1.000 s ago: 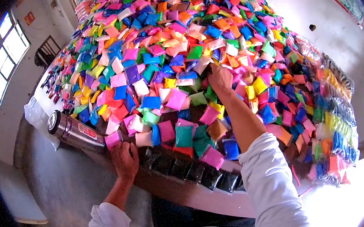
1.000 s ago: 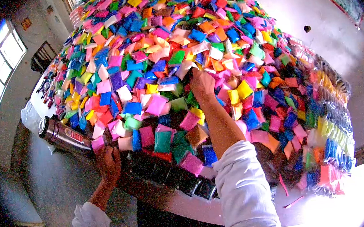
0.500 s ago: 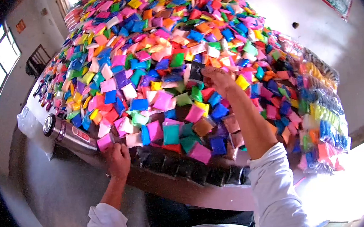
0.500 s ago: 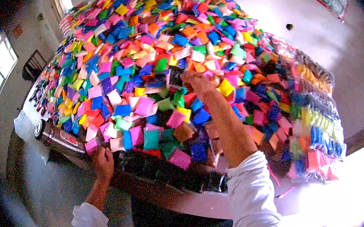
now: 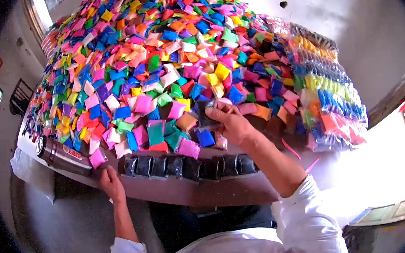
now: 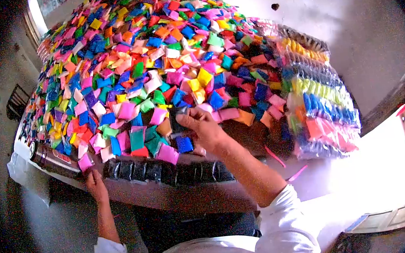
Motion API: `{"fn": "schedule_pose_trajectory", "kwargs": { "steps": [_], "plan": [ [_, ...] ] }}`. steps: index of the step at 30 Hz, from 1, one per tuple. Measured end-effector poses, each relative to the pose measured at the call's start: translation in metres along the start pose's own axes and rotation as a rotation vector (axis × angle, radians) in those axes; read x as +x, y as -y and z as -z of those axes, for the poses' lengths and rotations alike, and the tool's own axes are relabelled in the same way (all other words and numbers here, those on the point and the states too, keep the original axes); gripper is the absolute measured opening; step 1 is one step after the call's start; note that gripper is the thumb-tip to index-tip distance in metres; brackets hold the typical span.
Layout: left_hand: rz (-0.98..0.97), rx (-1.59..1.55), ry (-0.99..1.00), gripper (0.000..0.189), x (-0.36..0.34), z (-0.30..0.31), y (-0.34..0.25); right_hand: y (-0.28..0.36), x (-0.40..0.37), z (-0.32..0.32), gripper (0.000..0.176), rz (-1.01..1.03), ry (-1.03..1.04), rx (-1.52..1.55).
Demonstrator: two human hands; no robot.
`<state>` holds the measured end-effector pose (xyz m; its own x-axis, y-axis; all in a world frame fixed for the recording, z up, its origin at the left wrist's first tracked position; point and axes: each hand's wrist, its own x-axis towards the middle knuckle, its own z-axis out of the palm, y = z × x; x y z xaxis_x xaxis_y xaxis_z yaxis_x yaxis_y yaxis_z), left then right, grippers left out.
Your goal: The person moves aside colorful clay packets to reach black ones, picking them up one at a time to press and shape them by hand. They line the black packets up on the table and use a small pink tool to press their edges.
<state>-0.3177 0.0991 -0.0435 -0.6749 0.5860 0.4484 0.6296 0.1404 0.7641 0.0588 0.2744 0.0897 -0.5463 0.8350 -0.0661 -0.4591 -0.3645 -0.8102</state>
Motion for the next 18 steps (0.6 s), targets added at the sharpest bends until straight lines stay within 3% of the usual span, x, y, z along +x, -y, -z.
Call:
{"fn": "schedule_pose_trajectory", "kwargs": {
  "steps": [3, 5, 8, 11, 15, 18],
  "plan": [
    [0.072, -0.116, 0.045, 0.032, -0.036, 0.011, -0.037, -0.012, -0.045, -0.014, 0.013, 0.002, -0.077, 0.025],
    [0.105, -0.122, 0.076, 0.031, -0.059, 0.018, -0.047, -0.037, -0.065, 0.002, 0.017, 0.123, -0.039, -0.16],
    [0.465, -0.286, 0.111, 0.029, -0.081, 0.015, -0.077, -0.054, -0.095, -0.008, 0.017, 0.087, -0.092, -0.17],
    [0.451, -0.442, 0.27, 0.033, -0.106, 0.003, -0.122, -0.067, -0.116, -0.004, 0.017, 0.05, -0.058, -0.253],
    [0.469, -0.605, 0.821, 0.044, -0.145, -0.021, -0.187, -0.072, -0.143, -0.006, 0.02, 0.045, -0.034, -0.197],
    [0.191, -0.536, 0.992, 0.046, -0.176, -0.038, -0.195, -0.077, -0.159, -0.003, 0.02, 0.061, -0.11, -0.235]
  ]
}}
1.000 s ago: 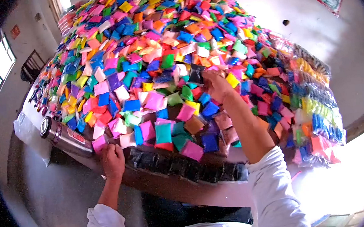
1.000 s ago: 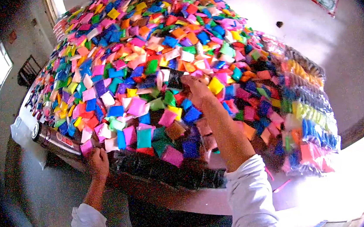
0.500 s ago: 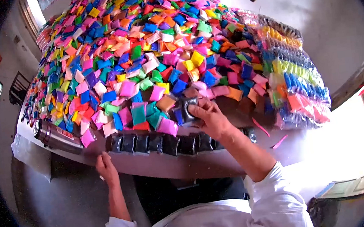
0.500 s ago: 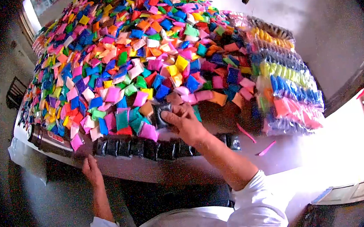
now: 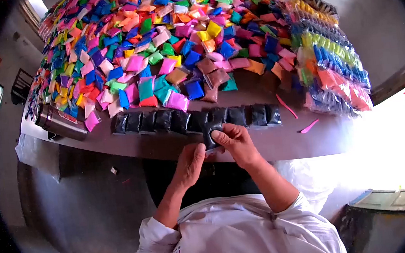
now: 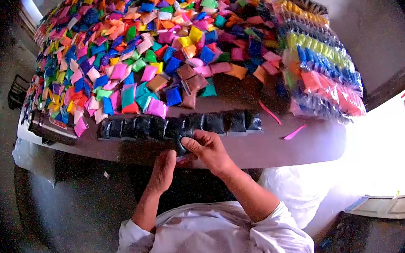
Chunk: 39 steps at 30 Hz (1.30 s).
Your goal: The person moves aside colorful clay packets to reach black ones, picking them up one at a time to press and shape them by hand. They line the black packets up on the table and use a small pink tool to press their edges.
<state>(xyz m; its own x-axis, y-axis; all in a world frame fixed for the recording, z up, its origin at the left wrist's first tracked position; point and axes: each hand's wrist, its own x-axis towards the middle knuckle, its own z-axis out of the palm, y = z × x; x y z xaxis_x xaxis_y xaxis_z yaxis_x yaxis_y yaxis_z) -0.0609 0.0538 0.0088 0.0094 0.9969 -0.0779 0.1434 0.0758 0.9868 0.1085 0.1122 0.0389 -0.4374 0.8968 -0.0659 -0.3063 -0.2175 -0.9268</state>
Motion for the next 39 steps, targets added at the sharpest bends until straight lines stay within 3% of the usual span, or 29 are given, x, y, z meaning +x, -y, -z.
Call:
{"fn": "schedule_pose_trajectory", "kwargs": {
  "steps": [3, 5, 7, 9, 12, 17, 24, 27, 34, 36, 37, 39],
  "plan": [
    [-0.097, 0.021, 0.001, 0.041, 0.0, -0.007, 0.007, 0.005, -0.016, 0.002, 0.022, -0.004, -0.081, -0.069],
    [-0.04, -0.092, 0.038, 0.036, -0.003, -0.007, 0.006, -0.003, -0.023, 0.007, 0.022, -0.035, -0.074, -0.057],
    [-0.034, 0.071, -0.018, 0.034, -0.002, -0.009, 0.009, -0.021, -0.024, 0.009, 0.022, -0.008, -0.061, -0.131],
    [-0.106, 0.033, -0.033, 0.033, 0.001, -0.019, 0.006, -0.022, -0.027, 0.009, 0.022, 0.016, -0.014, -0.133],
    [-0.333, 0.28, -0.136, 0.029, -0.001, -0.021, 0.007, -0.021, -0.029, 0.009, 0.023, 0.001, -0.027, -0.036],
    [-0.331, 0.281, -0.228, 0.025, -0.004, -0.028, 0.017, -0.027, -0.026, 0.033, 0.023, -0.061, 0.157, 0.079],
    [-0.422, 0.342, -0.236, 0.024, -0.002, -0.029, 0.011, -0.023, -0.024, 0.024, 0.023, -0.067, 0.084, -0.187],
    [-0.302, 0.295, -0.172, 0.026, -0.006, -0.025, 0.005, -0.025, -0.026, 0.017, 0.022, 0.046, 0.055, -0.027],
    [-0.401, 0.405, -0.171, 0.029, -0.003, -0.028, 0.009, -0.023, -0.037, 0.007, 0.024, 0.101, -0.085, 0.055],
    [-0.358, 0.395, -0.131, 0.026, -0.008, -0.026, 0.016, -0.022, -0.044, 0.007, 0.028, 0.083, -0.106, -0.156],
    [-0.449, 0.424, -0.199, 0.025, -0.008, -0.03, 0.021, -0.024, -0.048, 0.011, 0.027, 0.076, -0.148, -0.252],
    [-0.277, 0.285, -0.134, 0.027, -0.015, -0.031, 0.023, -0.022, -0.056, 0.021, 0.03, 0.218, -0.213, -0.488]
  ]
}}
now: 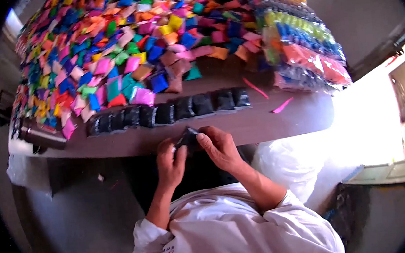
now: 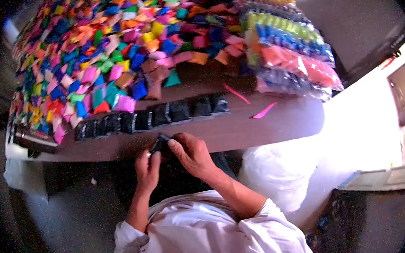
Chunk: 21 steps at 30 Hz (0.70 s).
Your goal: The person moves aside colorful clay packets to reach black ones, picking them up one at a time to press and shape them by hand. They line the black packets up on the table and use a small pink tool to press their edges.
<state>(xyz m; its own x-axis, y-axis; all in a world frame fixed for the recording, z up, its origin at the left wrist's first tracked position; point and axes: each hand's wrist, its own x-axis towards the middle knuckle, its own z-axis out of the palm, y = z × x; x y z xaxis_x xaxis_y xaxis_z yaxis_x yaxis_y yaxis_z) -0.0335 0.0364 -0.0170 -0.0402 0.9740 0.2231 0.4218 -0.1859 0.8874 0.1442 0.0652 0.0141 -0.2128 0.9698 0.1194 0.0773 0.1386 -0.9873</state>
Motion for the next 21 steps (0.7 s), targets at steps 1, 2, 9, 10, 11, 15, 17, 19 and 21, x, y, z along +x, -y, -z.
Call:
{"fn": "schedule_pose_trajectory", "kwargs": {
  "steps": [1, 2, 9, 10, 11, 15, 17, 19, 21],
  "plan": [
    [0.009, 0.029, -0.001, 0.028, -0.004, 0.0, 0.004, 0.0, -0.003, 0.008, 0.02, 0.123, -0.126, -0.111],
    [0.017, 0.062, -0.007, 0.028, -0.008, 0.0, 0.008, -0.001, -0.005, 0.02, 0.02, 0.121, -0.142, -0.132],
    [0.193, -0.102, 0.072, 0.039, -0.021, 0.0, 0.001, -0.022, -0.018, 0.158, 0.02, 0.209, -0.644, -0.902],
    [0.194, -0.105, 0.07, 0.039, -0.024, -0.001, -0.005, -0.02, -0.019, 0.173, 0.022, 0.269, -0.625, -1.073],
    [0.239, -0.114, 0.091, 0.041, -0.027, -0.002, -0.013, -0.018, -0.021, 0.183, 0.025, 0.154, -0.566, -1.058],
    [0.226, -0.102, 0.12, 0.039, -0.042, -0.015, -0.022, -0.029, -0.02, 0.211, 0.031, 0.191, -0.393, -1.181],
    [0.172, -0.117, 0.125, 0.038, -0.041, -0.015, -0.028, -0.027, -0.019, 0.214, 0.028, 0.204, -0.365, -1.19],
    [0.427, -0.431, 0.313, 0.035, -0.043, -0.015, -0.031, -0.024, -0.017, 0.216, 0.026, 0.217, -0.337, -1.199],
    [0.431, -0.432, 0.273, 0.036, -0.045, -0.022, -0.031, -0.02, -0.015, 0.218, 0.019, 0.233, -0.312, -1.197]
  ]
}}
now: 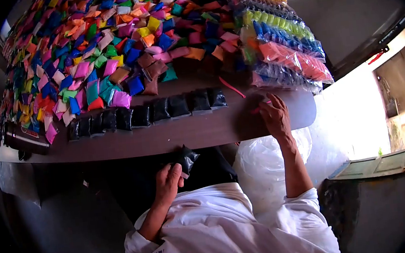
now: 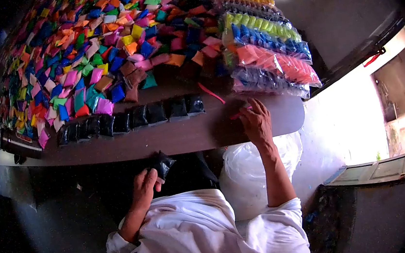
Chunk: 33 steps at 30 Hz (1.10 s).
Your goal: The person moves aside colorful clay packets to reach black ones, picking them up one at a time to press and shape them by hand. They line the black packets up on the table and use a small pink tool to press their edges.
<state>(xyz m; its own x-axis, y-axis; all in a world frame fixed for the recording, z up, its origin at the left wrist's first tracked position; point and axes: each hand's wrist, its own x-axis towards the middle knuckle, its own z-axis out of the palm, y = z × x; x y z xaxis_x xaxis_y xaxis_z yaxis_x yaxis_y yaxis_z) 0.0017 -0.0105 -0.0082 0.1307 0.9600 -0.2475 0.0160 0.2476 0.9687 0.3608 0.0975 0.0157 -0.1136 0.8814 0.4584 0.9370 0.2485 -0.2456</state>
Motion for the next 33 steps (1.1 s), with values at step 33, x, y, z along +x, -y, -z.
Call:
{"fn": "schedule_pose_trajectory", "kwargs": {
  "steps": [33],
  "plan": [
    [-0.056, -0.148, -0.107, 0.042, 0.012, -0.006, 0.017, 0.063, -0.006, -0.017, 0.006, -0.184, 0.135, 0.057]
  ]
}}
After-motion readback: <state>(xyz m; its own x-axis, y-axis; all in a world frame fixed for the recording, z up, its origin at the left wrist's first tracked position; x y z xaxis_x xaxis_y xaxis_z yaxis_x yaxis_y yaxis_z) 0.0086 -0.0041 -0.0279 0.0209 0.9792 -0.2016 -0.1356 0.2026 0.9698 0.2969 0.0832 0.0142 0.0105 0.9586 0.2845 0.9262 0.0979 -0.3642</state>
